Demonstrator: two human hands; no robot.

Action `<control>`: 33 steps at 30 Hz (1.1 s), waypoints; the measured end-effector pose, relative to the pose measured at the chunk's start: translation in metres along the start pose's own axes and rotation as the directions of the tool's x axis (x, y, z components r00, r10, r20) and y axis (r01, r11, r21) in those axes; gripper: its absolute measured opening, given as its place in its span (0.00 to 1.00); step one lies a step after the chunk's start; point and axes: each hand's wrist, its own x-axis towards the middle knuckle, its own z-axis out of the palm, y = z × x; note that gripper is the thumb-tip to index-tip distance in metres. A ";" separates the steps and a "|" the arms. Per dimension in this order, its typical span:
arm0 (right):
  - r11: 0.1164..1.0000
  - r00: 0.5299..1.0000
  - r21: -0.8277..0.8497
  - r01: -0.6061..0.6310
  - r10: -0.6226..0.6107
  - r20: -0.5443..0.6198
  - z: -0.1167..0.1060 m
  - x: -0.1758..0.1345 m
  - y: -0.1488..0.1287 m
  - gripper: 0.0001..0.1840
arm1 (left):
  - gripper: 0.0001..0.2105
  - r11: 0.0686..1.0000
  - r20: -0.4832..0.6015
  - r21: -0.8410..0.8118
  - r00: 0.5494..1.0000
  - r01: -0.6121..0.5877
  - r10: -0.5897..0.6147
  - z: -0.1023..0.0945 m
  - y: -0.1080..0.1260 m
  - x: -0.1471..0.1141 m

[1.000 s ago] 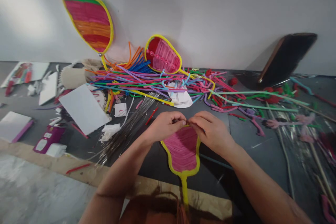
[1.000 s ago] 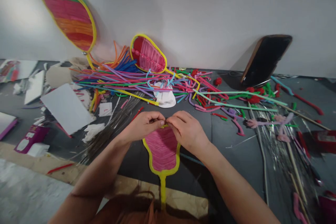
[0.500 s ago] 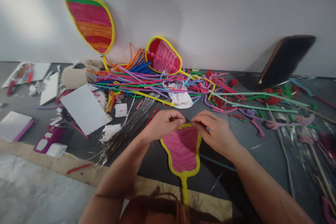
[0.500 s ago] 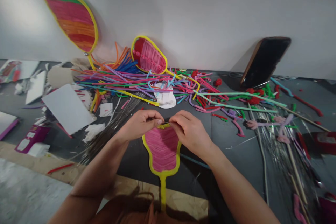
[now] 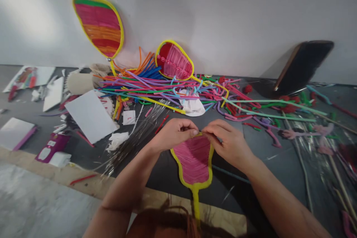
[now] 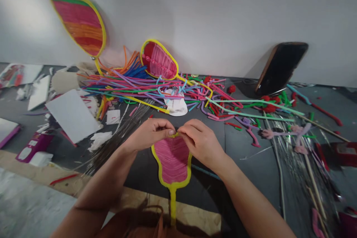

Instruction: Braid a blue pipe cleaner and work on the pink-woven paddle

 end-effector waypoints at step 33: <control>0.994 0.997 0.078 -0.075 0.072 0.037 -0.003 0.002 -0.004 0.07 | 0.09 0.992 0.028 -0.123 1.000 0.018 -0.015 -0.002 0.001 -0.002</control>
